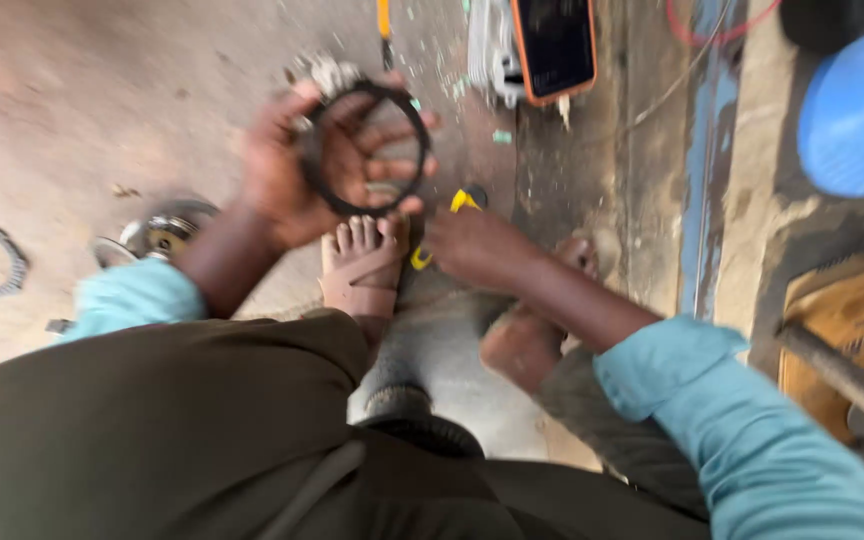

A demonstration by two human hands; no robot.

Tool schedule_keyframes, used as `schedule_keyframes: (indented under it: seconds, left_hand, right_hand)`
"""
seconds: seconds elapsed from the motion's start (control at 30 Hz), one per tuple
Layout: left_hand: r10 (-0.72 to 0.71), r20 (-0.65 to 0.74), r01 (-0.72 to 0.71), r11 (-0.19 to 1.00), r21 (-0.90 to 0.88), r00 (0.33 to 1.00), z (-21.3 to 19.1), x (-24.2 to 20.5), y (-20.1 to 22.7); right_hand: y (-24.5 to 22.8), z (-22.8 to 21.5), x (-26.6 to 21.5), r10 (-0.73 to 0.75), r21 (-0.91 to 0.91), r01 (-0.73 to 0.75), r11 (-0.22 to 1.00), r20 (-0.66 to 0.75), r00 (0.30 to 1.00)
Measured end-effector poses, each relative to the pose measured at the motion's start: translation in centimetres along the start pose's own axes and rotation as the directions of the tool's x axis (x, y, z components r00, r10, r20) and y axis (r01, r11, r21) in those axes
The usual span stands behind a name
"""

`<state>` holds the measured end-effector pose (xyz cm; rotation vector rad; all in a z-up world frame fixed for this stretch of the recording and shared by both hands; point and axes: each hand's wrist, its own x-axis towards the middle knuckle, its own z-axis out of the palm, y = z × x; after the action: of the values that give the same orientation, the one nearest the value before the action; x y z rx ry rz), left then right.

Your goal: Cleaning or inspecting motorcycle clutch plates using a utility knife and a thin metal strip.

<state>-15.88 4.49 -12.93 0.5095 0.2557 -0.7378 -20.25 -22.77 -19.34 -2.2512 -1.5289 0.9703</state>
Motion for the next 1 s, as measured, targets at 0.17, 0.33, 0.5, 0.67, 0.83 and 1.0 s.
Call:
schedule_keyframes:
  seconds: [0.17,0.33,0.5,0.67,0.83,1.0]
  left_hand:
    - [0.015,0.114,-0.010,0.999,-0.047,0.993,0.5,-0.7,0.9]
    - [0.046,0.140,-0.065,0.988,0.138,0.989,3.0,-3.4,3.0]
    - [0.041,0.186,-0.066,0.989,0.130,0.982,4.6,-6.2,3.6]
    - [0.169,0.186,-0.195,0.972,0.131,0.968,3.8,-9.7,5.1]
    - [0.277,0.164,-0.284,0.959,0.020,0.947,2.5,-10.1,4.7]
    - [0.251,0.189,-0.246,0.968,-0.050,0.949,1.7,-6.3,3.5]
  right_hand:
    - [-2.8,4.9,0.5,-0.110,-0.176,0.064,0.982,-0.266,0.958]
    - [-2.8,6.4,1.2,0.064,-0.096,-0.089,0.991,-0.237,0.969]
    - [3.9,8.2,0.7,0.422,0.240,-0.375,0.896,-0.192,0.886]
    - [0.7,-5.7,1.4,0.654,0.759,-0.383,0.526,-0.072,0.753]
    - [1.2,-10.7,0.5,0.571,0.990,0.055,-0.127,0.028,0.820]
    - [0.9,-12.7,-1.8,0.440,0.785,0.523,-0.332,-0.361,0.822]
